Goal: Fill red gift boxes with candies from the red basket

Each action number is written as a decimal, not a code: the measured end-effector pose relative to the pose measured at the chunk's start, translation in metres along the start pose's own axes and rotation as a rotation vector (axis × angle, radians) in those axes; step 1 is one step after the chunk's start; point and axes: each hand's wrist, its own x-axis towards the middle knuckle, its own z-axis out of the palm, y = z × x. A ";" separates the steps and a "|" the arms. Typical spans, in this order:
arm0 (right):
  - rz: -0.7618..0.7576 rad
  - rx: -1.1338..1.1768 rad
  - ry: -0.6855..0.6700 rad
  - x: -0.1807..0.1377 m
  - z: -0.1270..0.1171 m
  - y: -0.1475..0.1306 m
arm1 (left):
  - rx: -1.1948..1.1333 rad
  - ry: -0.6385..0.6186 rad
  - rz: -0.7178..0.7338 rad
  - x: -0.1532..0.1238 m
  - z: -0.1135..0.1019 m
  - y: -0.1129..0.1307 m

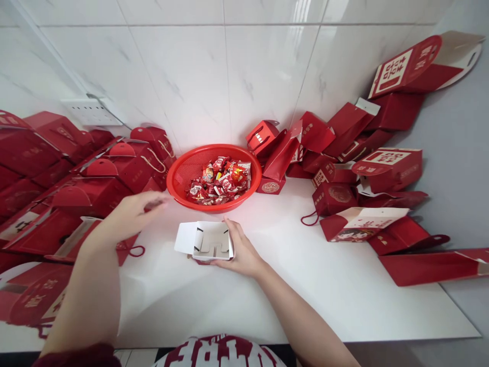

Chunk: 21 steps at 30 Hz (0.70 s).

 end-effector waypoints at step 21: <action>0.018 -0.083 -0.060 0.002 -0.005 -0.006 | -0.462 0.007 -0.109 0.171 0.073 -0.025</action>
